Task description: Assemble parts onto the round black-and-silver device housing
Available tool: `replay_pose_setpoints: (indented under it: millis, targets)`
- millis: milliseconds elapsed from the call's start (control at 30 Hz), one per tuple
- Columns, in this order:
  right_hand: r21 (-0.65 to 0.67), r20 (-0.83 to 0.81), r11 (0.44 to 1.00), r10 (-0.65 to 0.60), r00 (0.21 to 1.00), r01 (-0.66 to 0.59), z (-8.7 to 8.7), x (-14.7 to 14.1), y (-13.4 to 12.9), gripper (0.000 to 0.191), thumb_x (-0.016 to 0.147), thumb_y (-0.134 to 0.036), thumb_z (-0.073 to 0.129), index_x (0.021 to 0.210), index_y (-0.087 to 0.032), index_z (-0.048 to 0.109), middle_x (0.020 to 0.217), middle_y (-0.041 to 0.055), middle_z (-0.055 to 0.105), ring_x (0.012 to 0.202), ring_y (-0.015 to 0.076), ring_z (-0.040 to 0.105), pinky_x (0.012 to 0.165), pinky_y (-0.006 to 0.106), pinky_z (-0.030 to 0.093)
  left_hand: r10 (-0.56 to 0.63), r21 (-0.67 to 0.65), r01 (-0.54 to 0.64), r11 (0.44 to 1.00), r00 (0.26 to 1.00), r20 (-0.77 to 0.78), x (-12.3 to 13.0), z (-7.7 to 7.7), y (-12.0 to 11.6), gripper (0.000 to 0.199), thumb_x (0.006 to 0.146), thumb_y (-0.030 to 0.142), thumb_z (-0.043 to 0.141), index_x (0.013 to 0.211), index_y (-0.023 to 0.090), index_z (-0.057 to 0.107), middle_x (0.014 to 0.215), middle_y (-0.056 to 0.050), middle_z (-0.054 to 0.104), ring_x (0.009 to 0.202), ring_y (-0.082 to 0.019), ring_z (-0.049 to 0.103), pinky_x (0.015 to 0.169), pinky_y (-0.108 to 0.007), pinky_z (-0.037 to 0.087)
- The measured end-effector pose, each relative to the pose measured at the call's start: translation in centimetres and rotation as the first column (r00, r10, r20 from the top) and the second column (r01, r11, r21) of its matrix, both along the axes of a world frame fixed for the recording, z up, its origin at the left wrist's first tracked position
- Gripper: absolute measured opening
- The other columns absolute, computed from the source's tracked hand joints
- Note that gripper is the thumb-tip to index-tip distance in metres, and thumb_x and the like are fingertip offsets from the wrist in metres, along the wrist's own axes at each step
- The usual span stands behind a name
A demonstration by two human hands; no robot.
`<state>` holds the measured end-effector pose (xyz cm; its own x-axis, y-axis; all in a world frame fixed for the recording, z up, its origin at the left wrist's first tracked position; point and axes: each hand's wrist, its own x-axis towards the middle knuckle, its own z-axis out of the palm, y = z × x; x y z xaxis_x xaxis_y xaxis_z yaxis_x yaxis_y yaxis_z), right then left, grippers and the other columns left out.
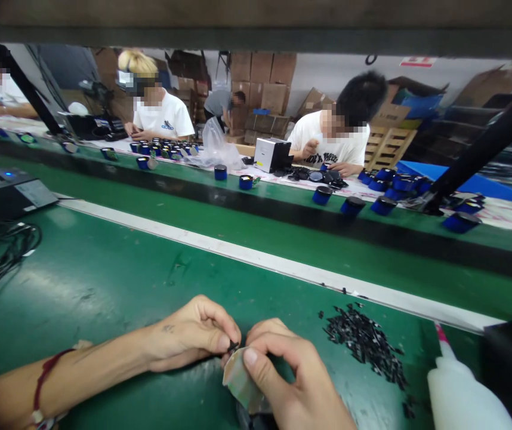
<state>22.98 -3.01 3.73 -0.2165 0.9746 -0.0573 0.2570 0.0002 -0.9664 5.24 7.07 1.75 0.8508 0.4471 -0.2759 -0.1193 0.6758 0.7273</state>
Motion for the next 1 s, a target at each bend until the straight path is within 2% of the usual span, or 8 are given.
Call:
replay_pose_setpoints:
  millis: [333,600,767,900,1000]
  targets:
    - [-0.019,0.064,0.998,-0.055,0.996,0.056,0.36,-0.3,-0.18,0.033,0.098,-0.042,0.046,0.082,-0.02,0.065,0.094,0.0033,0.061,0.089,0.015,0.059,0.075,0.023,0.045,0.019,0.007,-0.019,1.0,1.0,-0.01,0.19,0.26,-0.48,0.028,0.058,0.029,0.089,0.074,0.011,0.073,0.063,-0.003,0.069,0.058,-0.01,0.064,0.063,-0.024,0.05]
    - [0.082,0.171,0.995,-0.078,0.982,0.065,0.31,-0.11,-0.54,0.031,0.098,-0.039,0.045,0.079,-0.023,0.064,0.088,-0.0008,0.06,0.085,0.0115,0.058,0.073,0.02,0.043,0.005,0.144,0.003,0.99,0.998,-0.058,0.2,-0.12,-0.52,0.035,0.065,0.039,0.084,0.075,0.009,0.067,0.064,-0.002,0.066,0.048,-0.005,0.055,0.042,-0.015,0.041]
    - [0.088,0.199,0.994,-0.074,0.977,0.058,0.42,-0.09,-0.51,0.03,0.098,-0.038,0.046,0.079,-0.023,0.063,0.089,-0.0017,0.059,0.086,0.0102,0.057,0.075,0.018,0.043,-0.024,0.187,0.038,0.982,0.997,-0.077,-0.04,0.02,-0.56,0.034,0.071,0.039,0.08,0.077,0.01,0.065,0.065,-0.002,0.065,0.038,-0.002,0.049,0.035,-0.012,0.036]
    - [0.098,0.205,0.994,-0.076,0.976,0.056,0.32,-0.03,-0.58,0.028,0.099,-0.037,0.046,0.08,-0.022,0.061,0.09,-0.002,0.058,0.086,0.0098,0.057,0.076,0.018,0.043,-0.032,0.159,0.045,0.986,0.996,-0.081,-0.08,0.05,-0.8,0.035,0.07,0.04,0.08,0.077,0.009,0.064,0.065,-0.002,0.064,0.035,-0.004,0.052,0.03,-0.013,0.038]
    - [0.102,0.203,0.993,-0.072,0.977,0.052,0.29,-0.05,-0.73,0.028,0.099,-0.035,0.046,0.08,-0.022,0.061,0.09,-0.0023,0.059,0.086,0.0095,0.057,0.078,0.018,0.043,-0.055,0.075,0.061,0.995,0.996,-0.073,-0.02,-0.13,-1.0,0.038,0.067,0.041,0.082,0.076,0.01,0.064,0.064,-0.002,0.063,0.038,-0.007,0.053,0.031,-0.016,0.043]
